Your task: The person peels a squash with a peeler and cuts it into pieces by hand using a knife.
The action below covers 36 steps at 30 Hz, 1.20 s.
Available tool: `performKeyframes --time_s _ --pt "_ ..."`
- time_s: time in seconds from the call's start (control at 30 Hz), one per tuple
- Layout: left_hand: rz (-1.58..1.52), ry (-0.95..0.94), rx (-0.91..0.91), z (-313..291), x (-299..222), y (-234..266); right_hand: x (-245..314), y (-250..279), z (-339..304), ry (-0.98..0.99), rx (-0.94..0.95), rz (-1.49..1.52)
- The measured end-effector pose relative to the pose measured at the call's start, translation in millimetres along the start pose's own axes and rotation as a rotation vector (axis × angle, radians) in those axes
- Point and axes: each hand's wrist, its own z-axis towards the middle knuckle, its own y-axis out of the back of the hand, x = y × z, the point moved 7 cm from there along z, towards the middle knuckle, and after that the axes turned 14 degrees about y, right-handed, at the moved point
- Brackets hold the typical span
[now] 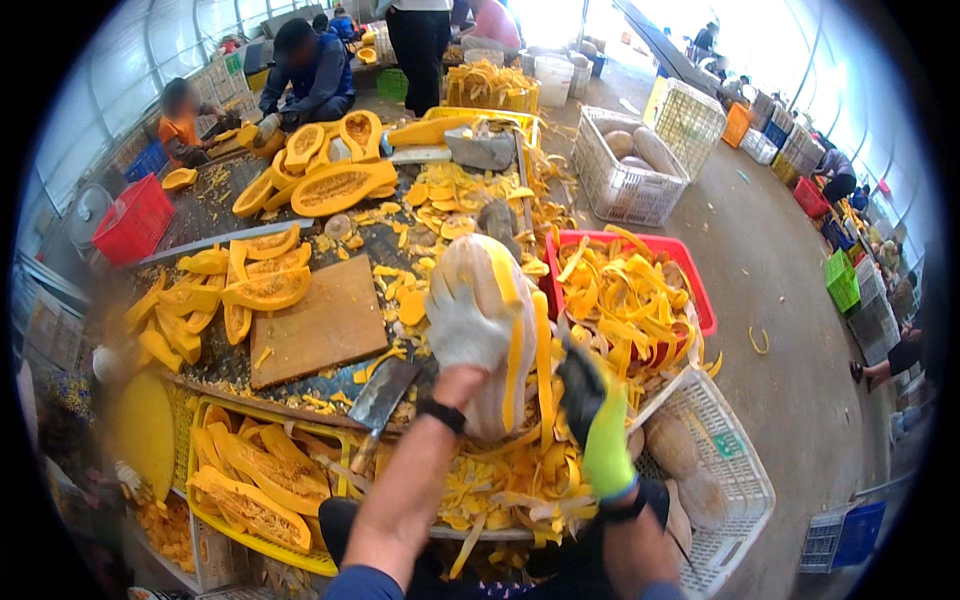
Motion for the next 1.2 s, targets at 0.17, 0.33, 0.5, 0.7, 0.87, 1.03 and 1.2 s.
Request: performKeyframes --time_s 0.17,0.33,0.5,0.7,0.87,1.03,1.2 --pt "0.027 0.048 -0.053 -8.8 4.7 2.0 -46.1 -57.9 192.9 0.211 0.595 -0.863" --pt "-0.043 0.017 -0.059 -11.1 11.0 -1.2 -92.5 -98.6 244.8 0.076 0.985 -1.190" --pt "-0.093 0.071 -0.021 -11.4 26.7 -9.8 -79.2 -101.0 226.1 0.214 0.986 -1.211" --pt "-0.162 0.072 -0.027 -9.1 45.4 -17.1 -49.0 -42.3 83.5 0.470 0.692 -1.542" --pt "-0.193 0.068 -0.012 -7.6 44.4 -17.0 -55.0 -10.6 -29.9 0.274 0.478 -1.544" --pt "-0.207 0.080 0.004 -9.0 44.5 -15.9 -73.6 16.8 -130.9 0.089 0.522 -1.543" --pt "-0.286 0.101 0.002 -0.1 36.9 -11.9 -31.9 20.5 -190.0 0.094 0.535 -1.523"
